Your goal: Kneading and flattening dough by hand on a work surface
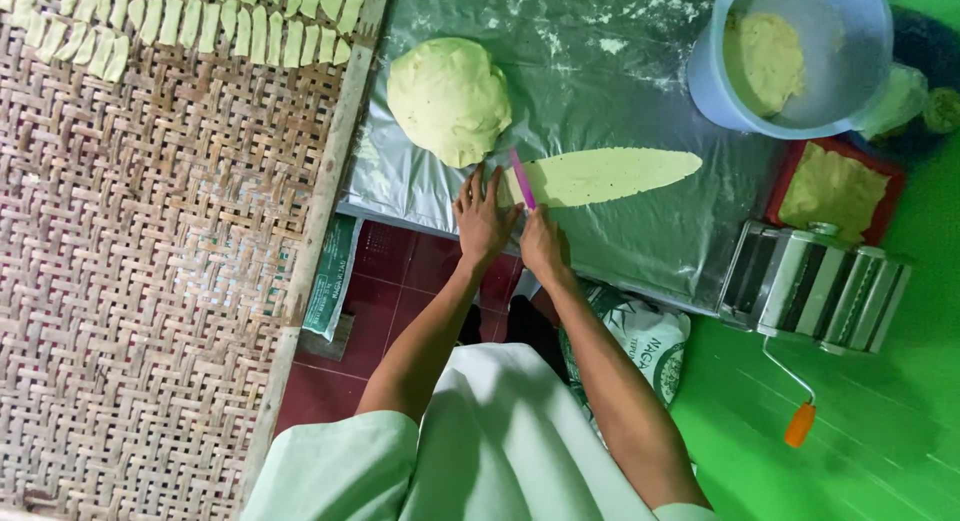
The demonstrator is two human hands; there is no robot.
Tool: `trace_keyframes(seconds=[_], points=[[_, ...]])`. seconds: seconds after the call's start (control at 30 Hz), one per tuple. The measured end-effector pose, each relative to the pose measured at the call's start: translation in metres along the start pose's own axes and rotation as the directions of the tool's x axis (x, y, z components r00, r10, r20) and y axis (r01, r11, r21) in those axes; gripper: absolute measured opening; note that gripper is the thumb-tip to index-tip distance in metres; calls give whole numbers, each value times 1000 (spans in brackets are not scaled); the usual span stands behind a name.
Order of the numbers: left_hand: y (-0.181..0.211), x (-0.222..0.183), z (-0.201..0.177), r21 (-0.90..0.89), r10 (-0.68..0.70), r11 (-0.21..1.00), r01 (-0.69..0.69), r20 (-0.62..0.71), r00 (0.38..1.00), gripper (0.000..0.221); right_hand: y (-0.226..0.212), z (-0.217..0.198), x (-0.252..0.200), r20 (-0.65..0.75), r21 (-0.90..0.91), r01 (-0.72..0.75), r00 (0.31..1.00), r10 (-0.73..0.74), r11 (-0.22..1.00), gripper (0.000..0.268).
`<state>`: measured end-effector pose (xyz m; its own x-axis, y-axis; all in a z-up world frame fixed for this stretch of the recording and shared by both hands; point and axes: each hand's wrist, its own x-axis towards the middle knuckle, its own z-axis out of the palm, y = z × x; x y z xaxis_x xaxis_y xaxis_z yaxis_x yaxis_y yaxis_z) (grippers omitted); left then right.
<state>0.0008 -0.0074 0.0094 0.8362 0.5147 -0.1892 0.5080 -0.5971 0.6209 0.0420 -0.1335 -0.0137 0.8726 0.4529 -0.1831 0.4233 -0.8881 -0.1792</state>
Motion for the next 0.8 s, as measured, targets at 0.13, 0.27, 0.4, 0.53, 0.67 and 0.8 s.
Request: trace_keyframes(seconds=[0.13, 0.27, 0.4, 0.53, 0.67, 0.8], points=[[-1, 0, -1, -8, 5, 1000, -5, -6, 1000, 72, -8, -10, 7, -16, -96, 6, 1000, -7, 995, 18], [-4, 1, 2, -20, 7, 1000, -7, -1, 1000, 70, 11, 8, 4, 76, 27, -36, 997, 34, 999, 20], [-8, 3, 7, -1, 15, 1000, -15, -5, 1000, 70, 16, -8, -22, 157, 194, -128, 983, 98, 973, 27], [-9, 4, 11, 1, 16, 1000, -16, -7, 1000, 71, 21, -30, -52, 172, 224, -112, 982, 74, 968, 28], [-4, 4, 7, 16, 8, 1000, -7, -43, 999, 70, 25, -40, -70, 209, 304, -160, 973, 98, 939, 30], [-1, 7, 18, 52, -31, 998, 34, -60, 998, 74, 36, -36, -75, 124, 338, -122, 989, 84, 933, 32]])
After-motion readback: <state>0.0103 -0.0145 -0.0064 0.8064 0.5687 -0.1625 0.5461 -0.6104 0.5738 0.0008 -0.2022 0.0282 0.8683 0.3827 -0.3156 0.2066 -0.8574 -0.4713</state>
